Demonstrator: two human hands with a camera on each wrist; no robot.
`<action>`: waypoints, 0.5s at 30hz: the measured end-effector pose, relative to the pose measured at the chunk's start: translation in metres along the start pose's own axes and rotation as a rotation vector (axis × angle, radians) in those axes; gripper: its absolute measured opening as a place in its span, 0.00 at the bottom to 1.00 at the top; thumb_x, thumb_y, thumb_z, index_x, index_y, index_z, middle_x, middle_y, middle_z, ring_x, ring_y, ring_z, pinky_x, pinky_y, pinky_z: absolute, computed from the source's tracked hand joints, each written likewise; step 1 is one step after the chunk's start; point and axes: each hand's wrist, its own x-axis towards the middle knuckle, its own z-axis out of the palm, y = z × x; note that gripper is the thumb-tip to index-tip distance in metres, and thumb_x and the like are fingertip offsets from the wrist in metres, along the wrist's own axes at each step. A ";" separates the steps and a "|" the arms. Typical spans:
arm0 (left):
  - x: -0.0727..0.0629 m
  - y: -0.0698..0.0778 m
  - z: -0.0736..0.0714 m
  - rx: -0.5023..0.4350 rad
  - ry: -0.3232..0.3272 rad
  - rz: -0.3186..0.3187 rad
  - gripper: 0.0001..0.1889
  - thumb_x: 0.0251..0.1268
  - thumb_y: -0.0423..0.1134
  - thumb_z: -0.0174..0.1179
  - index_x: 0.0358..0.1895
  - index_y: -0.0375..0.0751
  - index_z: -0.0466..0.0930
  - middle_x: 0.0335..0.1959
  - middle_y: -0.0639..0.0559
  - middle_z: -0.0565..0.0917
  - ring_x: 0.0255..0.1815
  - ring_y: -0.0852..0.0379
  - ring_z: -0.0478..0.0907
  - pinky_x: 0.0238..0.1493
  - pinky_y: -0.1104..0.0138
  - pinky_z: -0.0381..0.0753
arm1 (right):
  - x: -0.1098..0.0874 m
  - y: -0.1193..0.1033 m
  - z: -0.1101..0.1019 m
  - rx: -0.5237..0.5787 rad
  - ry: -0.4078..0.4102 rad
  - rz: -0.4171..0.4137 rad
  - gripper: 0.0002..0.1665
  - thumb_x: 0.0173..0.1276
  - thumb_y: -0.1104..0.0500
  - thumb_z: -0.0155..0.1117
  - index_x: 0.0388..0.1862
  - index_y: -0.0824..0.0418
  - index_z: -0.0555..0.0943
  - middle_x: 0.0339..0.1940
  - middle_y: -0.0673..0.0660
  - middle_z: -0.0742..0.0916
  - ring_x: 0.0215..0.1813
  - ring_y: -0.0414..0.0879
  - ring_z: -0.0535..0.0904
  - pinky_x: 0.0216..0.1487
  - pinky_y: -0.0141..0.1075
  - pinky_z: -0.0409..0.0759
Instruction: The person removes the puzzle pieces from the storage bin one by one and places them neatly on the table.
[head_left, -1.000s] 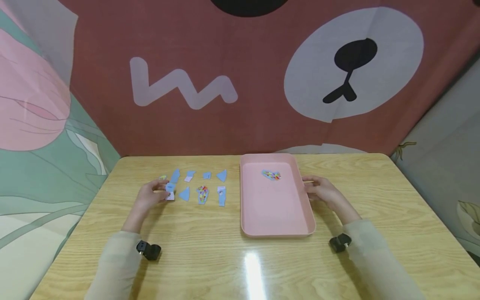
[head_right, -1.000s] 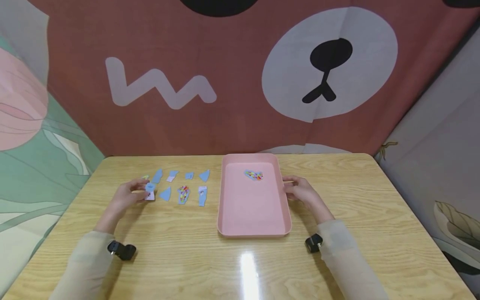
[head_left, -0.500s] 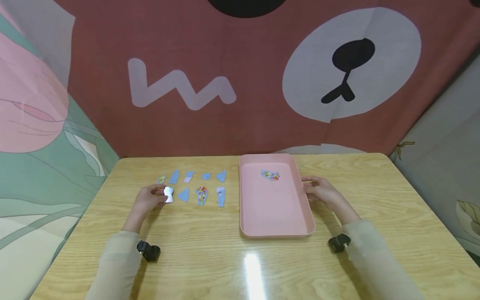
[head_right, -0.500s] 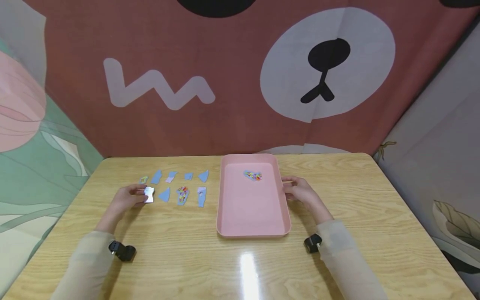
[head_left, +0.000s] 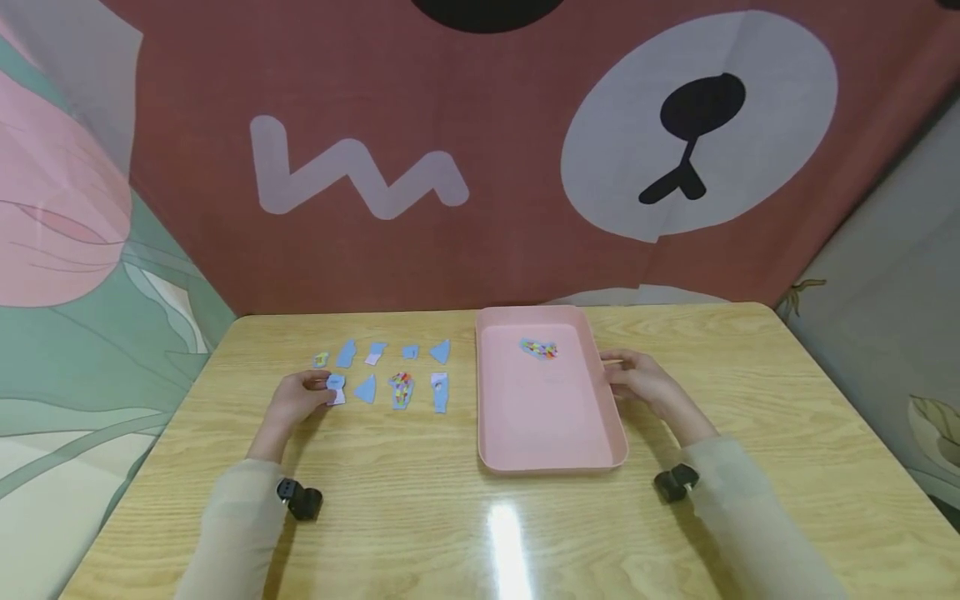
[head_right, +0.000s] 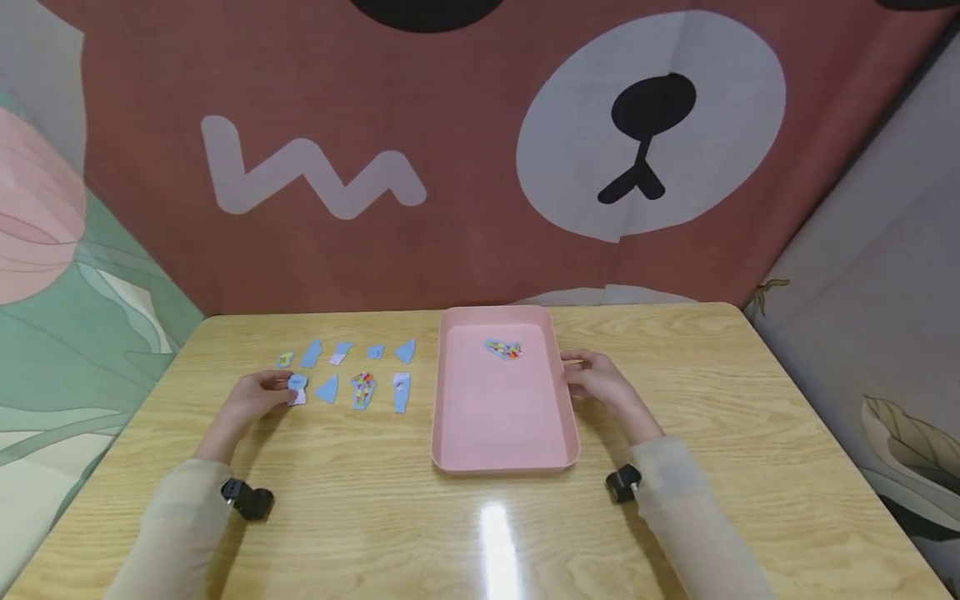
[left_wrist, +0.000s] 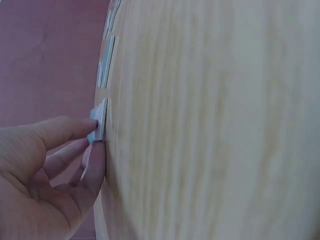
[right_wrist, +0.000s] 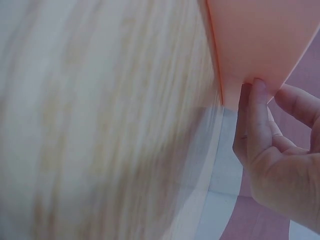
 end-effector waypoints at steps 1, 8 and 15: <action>0.000 0.000 0.000 0.000 0.002 0.003 0.25 0.61 0.29 0.58 0.61 0.23 0.68 0.54 0.26 0.75 0.45 0.48 0.79 0.34 0.76 0.79 | 0.000 0.000 0.000 0.001 -0.002 -0.003 0.31 0.72 0.65 0.50 0.69 0.78 0.57 0.55 0.67 0.77 0.44 0.36 0.81 0.47 0.27 0.82; -0.002 0.007 0.001 -0.056 0.026 0.029 0.24 0.66 0.34 0.55 0.63 0.25 0.68 0.52 0.29 0.77 0.30 0.65 0.77 0.32 0.75 0.80 | 0.001 0.000 0.001 0.010 -0.005 -0.008 0.30 0.72 0.66 0.49 0.69 0.79 0.57 0.55 0.67 0.77 0.44 0.35 0.81 0.47 0.27 0.81; -0.007 0.042 0.017 -0.151 -0.001 0.118 0.24 0.72 0.38 0.50 0.66 0.30 0.63 0.55 0.34 0.72 0.44 0.52 0.79 0.46 0.68 0.83 | 0.002 0.002 0.000 0.027 0.004 -0.007 0.30 0.71 0.66 0.49 0.68 0.79 0.57 0.49 0.59 0.79 0.41 0.34 0.80 0.45 0.26 0.81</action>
